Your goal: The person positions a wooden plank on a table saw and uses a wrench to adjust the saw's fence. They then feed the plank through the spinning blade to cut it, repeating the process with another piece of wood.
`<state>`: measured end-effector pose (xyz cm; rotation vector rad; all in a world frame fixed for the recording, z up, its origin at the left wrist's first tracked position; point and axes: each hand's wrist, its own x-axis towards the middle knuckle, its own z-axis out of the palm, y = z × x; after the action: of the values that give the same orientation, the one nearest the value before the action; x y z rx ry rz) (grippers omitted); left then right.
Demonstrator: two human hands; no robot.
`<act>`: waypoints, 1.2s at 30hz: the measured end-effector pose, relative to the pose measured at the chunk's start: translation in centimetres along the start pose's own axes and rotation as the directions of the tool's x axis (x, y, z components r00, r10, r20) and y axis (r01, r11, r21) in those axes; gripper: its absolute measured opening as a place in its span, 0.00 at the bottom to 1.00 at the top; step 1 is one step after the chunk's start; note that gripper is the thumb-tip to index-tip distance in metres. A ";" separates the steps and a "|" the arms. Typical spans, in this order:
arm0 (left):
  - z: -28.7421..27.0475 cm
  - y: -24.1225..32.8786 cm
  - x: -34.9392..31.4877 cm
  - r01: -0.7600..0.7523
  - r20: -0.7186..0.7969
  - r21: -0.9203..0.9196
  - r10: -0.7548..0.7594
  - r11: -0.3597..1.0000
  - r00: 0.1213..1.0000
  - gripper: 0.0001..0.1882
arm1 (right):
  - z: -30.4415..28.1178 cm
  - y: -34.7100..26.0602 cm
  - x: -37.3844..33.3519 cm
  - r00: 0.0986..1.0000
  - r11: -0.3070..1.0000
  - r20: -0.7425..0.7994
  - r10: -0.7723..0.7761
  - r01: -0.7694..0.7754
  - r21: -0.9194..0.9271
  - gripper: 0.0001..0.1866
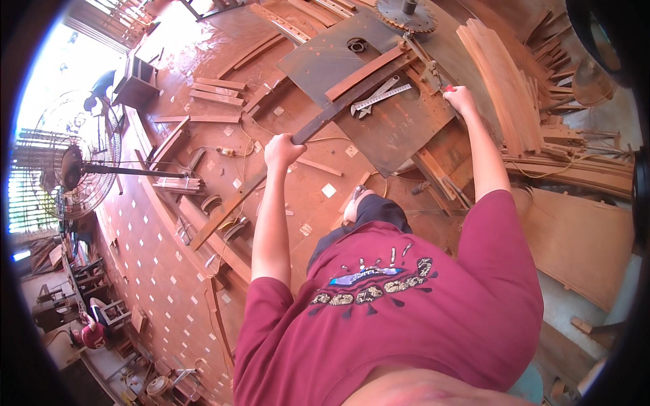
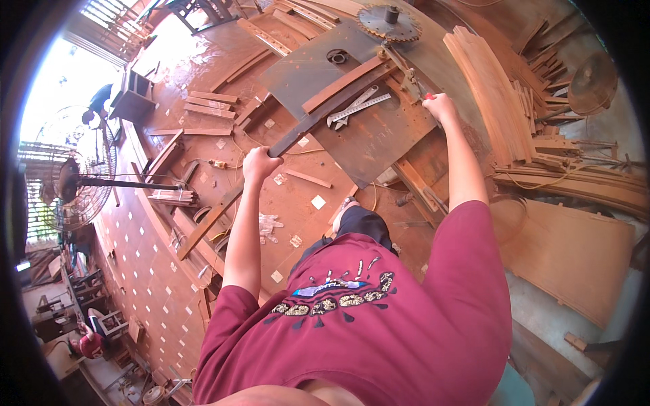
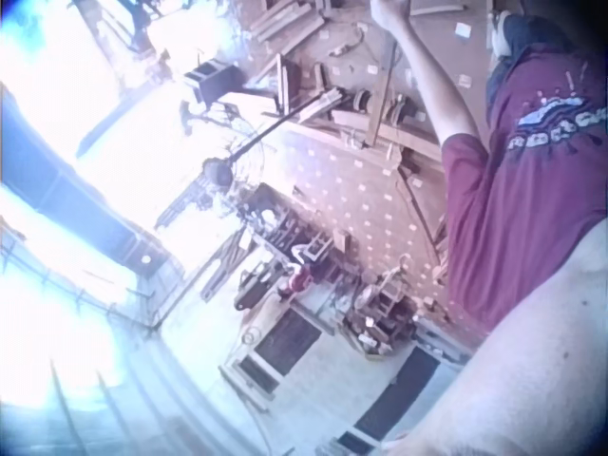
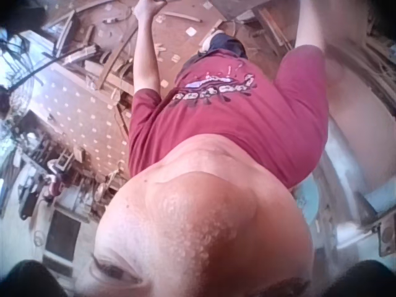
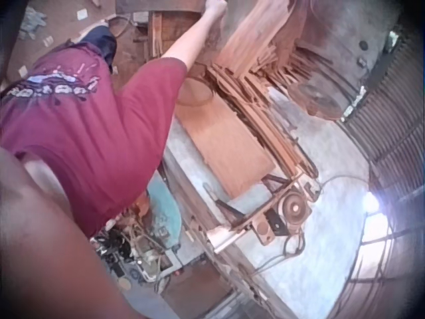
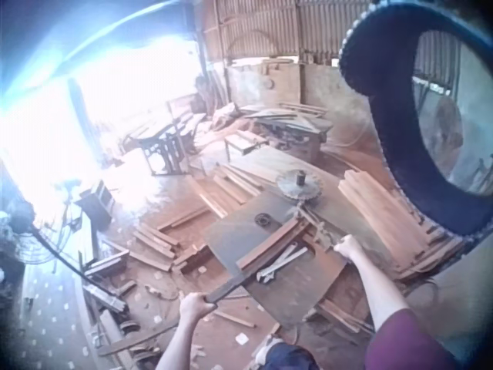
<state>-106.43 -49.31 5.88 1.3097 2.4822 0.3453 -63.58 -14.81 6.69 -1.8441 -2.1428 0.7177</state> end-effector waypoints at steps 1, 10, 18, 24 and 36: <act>0.3 -0.3 -0.2 0.008 -0.028 0.004 -0.008 1.000 1.000 0.21 | 0.7 0.4 0.7 0.995 0.991 0.095 0.038 -0.050 0.126 0.17; 0.0 0.0 -0.1 0.031 -0.056 0.076 -0.026 0.997 0.998 0.21 | 0.9 0.0 0.8 0.853 0.855 0.517 0.078 -0.324 0.405 0.12; 0.9 0.4 0.8 0.036 -0.090 0.104 -0.027 0.994 0.996 0.21 | 0.9 0.6 0.1 0.914 0.882 0.402 0.059 -0.236 0.407 0.17; 1.5 -1.1 1.8 0.036 -0.139 0.129 -0.018 0.991 0.990 0.23 | 1.9 -1.0 0.2 0.942 0.922 0.335 0.016 -0.144 0.360 0.17; 1.8 -2.2 2.3 0.036 -0.049 0.077 -0.032 0.996 0.998 0.23 | 2.6 -2.2 -1.5 0.982 0.986 0.151 0.114 -0.130 0.106 0.19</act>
<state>-108.63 -48.50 3.12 1.3021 2.5781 0.2779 -66.46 -17.02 5.75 -1.9290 -2.0365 1.0103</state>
